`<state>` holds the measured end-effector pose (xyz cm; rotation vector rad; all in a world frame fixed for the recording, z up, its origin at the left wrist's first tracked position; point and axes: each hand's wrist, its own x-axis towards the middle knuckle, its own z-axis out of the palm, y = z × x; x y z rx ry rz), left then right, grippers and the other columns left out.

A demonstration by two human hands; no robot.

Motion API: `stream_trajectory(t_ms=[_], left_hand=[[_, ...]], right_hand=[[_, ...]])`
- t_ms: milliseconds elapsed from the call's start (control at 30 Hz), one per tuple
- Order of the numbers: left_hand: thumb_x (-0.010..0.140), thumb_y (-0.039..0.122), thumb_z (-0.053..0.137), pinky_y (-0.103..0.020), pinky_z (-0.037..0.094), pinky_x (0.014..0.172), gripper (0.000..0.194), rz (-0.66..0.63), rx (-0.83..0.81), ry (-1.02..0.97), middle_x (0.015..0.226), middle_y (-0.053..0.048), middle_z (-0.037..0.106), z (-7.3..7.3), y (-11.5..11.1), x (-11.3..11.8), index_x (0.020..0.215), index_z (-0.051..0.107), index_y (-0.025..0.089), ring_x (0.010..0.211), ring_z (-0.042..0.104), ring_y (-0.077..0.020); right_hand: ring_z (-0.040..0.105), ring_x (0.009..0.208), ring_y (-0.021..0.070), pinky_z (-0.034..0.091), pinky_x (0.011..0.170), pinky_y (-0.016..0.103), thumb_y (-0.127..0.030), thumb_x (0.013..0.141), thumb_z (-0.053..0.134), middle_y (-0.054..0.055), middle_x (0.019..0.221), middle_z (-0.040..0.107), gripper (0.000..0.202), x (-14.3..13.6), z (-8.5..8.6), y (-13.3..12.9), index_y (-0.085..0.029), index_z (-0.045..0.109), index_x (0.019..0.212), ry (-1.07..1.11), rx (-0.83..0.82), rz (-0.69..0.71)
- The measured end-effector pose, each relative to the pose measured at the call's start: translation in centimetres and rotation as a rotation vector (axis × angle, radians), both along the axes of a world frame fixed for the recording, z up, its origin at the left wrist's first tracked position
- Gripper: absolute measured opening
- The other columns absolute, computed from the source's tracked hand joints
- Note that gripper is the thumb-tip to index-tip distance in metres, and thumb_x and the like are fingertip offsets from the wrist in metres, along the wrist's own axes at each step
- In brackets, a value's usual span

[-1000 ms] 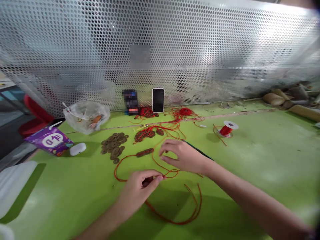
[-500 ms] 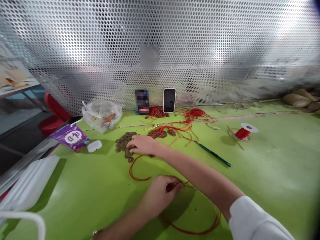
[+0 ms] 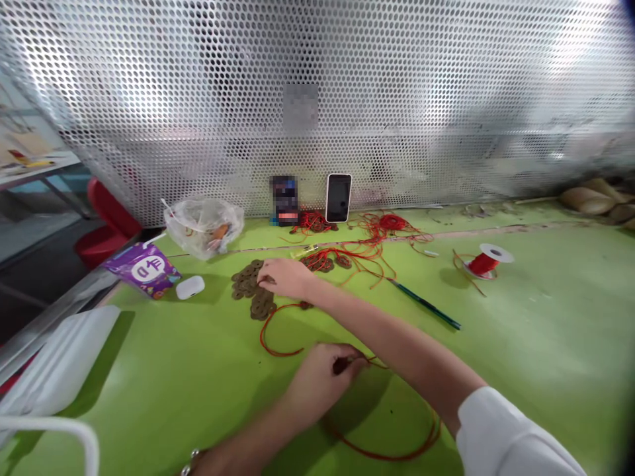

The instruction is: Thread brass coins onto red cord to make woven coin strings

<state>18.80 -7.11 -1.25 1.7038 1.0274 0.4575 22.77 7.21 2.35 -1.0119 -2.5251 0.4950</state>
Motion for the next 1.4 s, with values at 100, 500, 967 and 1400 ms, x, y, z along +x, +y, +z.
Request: stream_trajectory(t_ms=[100,500,967,1400], left_hand=[[0.081,0.033,0.05,-0.023,0.023,0.049,0.028,0.079,-0.007,-0.059,0.054,0.003,0.043,0.2,0.2,-0.1,0.071,0.069,0.016,0.051,0.033,-0.0116],[0.085,0.054,0.049,-0.02,0.021,0.041,0.039,0.459,0.072,-0.304,0.055,0.008,0.029,-0.1,1.3,-1.1,0.087,0.062,0.017,0.046,0.027,-0.01],[0.086,0.036,0.058,-0.029,0.049,0.079,0.018,0.287,0.287,-0.149,0.085,-0.002,0.068,1.6,0.4,-1.4,0.094,0.068,0.023,0.084,0.064,-0.0194],[0.086,0.024,0.055,-0.03,0.05,0.082,0.018,-0.045,0.659,0.105,0.1,0.0,0.071,7.6,3.4,-0.4,0.099,0.066,0.028,0.092,0.066,-0.0201]], right_hand=[[0.062,0.08,0.0157,0.046,0.075,0.027,-0.021,0.088,0.057,0.005,0.092,0.069,0.014,2.5,1.4,-0.5,-0.015,0.068,0.093,0.126,-0.012,-0.089],[0.054,0.067,0.0088,0.04,0.057,0.022,-0.047,0.076,0.067,0.006,0.101,0.063,0.033,14.5,-1.2,-11.6,-0.017,0.055,0.077,1.121,-0.886,-0.388],[0.054,0.068,0.0115,0.044,0.067,0.026,-0.047,0.084,0.062,0.003,0.074,0.059,0.034,13.3,-1.1,-14.2,-0.014,0.06,0.077,1.093,-0.791,-0.172],[0.047,0.066,0.0113,0.039,0.066,0.026,-0.046,0.086,0.059,0.001,0.071,0.052,0.032,13.5,-0.2,-14.4,-0.016,0.054,0.078,1.038,-0.718,-0.12]])
